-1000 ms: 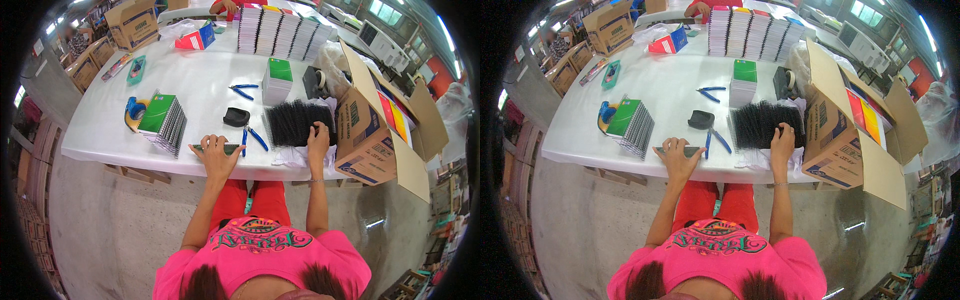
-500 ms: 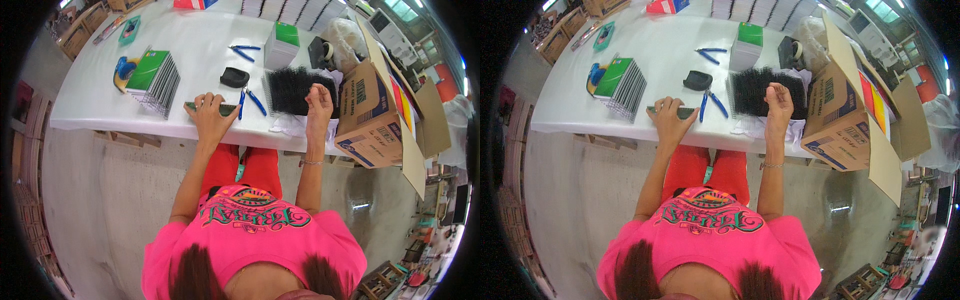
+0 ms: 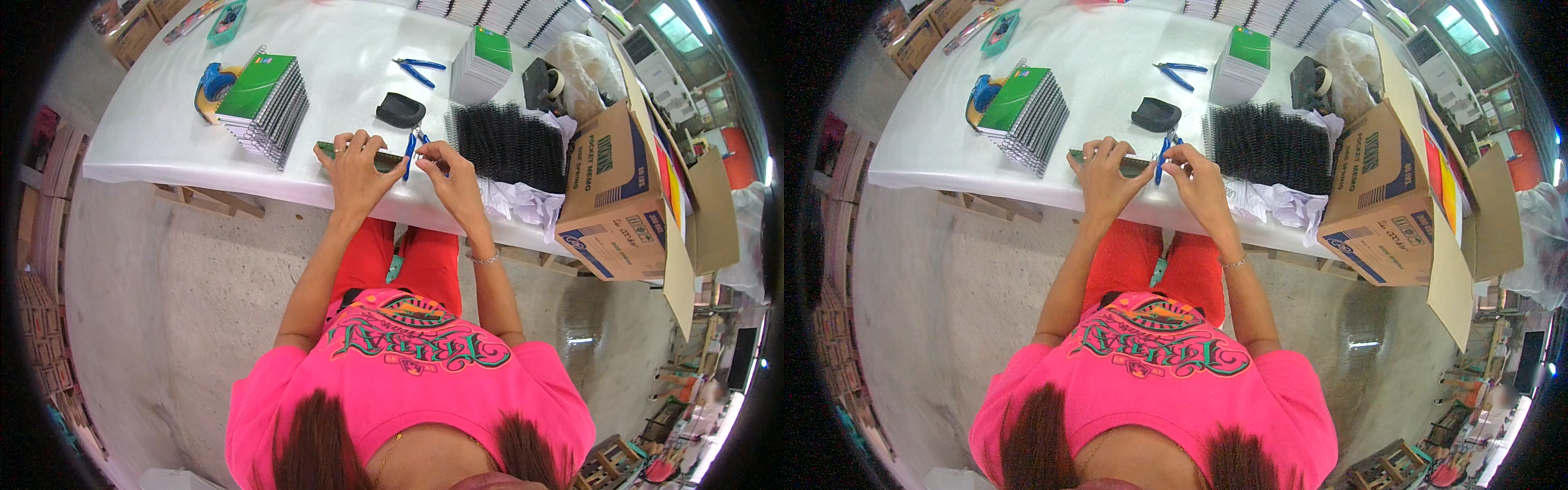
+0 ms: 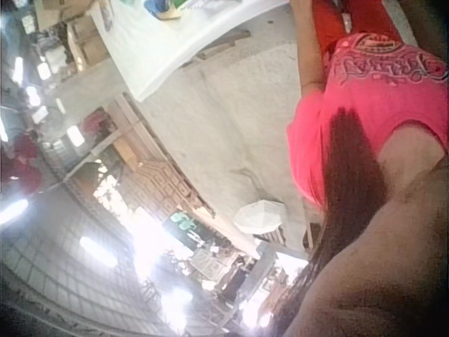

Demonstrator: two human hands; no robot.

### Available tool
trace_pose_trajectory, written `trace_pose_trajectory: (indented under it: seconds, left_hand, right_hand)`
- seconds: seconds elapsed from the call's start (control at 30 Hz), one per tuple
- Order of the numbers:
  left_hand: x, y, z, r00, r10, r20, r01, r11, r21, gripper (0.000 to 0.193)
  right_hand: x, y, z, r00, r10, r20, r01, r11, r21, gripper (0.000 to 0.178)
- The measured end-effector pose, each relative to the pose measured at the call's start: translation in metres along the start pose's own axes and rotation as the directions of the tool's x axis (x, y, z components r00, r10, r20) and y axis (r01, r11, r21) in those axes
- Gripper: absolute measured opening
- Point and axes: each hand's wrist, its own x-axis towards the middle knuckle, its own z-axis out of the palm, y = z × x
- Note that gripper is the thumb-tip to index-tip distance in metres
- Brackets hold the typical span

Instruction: The person assembles spiral-bound notebooks by inserting black plastic spiral coils into the punched holes of green notebook covers. They use pliers to secure the coils and stack the finished notebooks on the table.

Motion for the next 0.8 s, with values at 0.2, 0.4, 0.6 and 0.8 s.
trace_pose_trajectory:
  seconds: [0.2, 0.4, 0.6, 0.8]
  left_hand:
    - [0.000, -0.003, 0.000, 1.000, 0.000, 0.008, 0.000, 0.999, -0.033, 0.041]
    - [0.003, -0.004, -0.005, 0.998, 0.004, 0.067, -0.002, 0.999, -0.039, 0.044]
    - [0.005, -0.008, -0.004, 0.996, 0.066, 0.060, -0.066, 0.998, -0.014, 0.045]
    - [0.006, -0.013, -0.006, 0.990, 0.062, 0.130, -0.057, 0.997, -0.042, 0.040]
  right_hand:
    - [0.004, 0.004, -0.001, 0.996, -0.054, 0.066, 0.058, 0.996, -0.066, 0.018]
    - [0.009, 0.002, -0.001, 0.991, -0.065, 0.118, 0.065, 0.998, 0.004, 0.017]
    - [0.010, -0.001, 0.002, 0.990, -0.065, 0.121, 0.066, 0.998, -0.002, 0.014]
    - [0.016, -0.012, 0.006, 0.983, -0.141, 0.121, 0.156, 0.979, -0.129, 0.016]
